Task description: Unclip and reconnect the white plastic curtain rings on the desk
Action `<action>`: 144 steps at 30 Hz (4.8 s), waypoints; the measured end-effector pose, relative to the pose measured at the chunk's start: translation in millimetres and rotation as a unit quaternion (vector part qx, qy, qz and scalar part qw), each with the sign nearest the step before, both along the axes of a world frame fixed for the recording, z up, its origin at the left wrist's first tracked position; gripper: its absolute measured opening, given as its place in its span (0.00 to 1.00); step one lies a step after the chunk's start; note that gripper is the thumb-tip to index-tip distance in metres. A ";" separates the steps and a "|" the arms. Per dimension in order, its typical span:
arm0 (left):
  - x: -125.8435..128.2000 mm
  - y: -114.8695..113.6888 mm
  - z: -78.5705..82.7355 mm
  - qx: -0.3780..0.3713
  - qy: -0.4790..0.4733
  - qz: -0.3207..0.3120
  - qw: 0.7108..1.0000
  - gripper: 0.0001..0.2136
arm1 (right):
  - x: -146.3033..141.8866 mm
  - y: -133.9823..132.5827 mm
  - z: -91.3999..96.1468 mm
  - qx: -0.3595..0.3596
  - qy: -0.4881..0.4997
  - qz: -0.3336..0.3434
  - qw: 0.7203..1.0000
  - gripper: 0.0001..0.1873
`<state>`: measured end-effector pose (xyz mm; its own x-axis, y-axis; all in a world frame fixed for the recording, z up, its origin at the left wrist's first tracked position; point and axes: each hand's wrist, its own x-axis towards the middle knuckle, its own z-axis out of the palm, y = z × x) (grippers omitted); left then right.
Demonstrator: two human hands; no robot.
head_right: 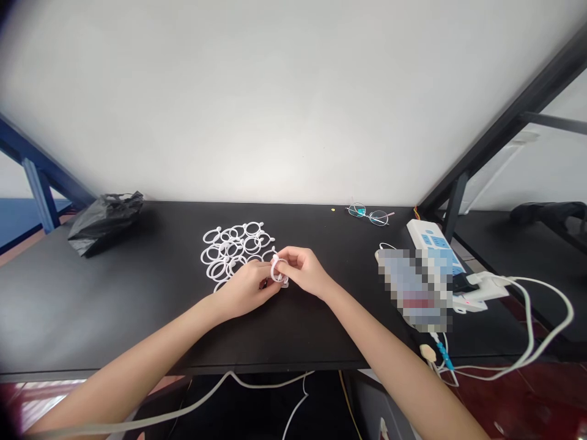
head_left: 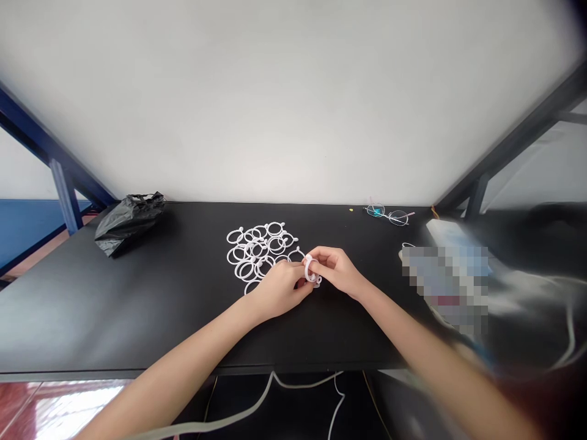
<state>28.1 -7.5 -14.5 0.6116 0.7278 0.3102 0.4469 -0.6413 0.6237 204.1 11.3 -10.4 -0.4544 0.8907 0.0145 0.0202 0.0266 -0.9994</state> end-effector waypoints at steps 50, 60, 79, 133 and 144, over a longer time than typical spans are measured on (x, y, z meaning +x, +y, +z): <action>-5.6 7.3 15.7 -0.316 -0.276 0.091 0.903 0.14 | 5.6 4.4 7.9 -0.068 0.107 -0.116 0.985 0.14; -6.3 7.9 12.9 -0.310 -0.274 0.103 0.905 0.14 | 3.9 3.9 9.2 -0.065 0.101 -0.119 0.986 0.15; -4.9 4.3 9.8 -0.208 -0.141 0.039 0.967 0.11 | 2.3 2.0 6.5 -0.049 0.074 -0.093 0.992 0.14; -1.4 0.7 -0.3 0.028 0.106 -0.009 0.994 0.09 | 1.6 -4.1 0.2 0.069 -0.113 -0.002 0.991 0.07; -0.6 -0.1 2.1 0.028 0.127 -0.004 0.992 0.09 | 2.2 -3.2 0.7 0.065 -0.114 0.000 0.991 0.06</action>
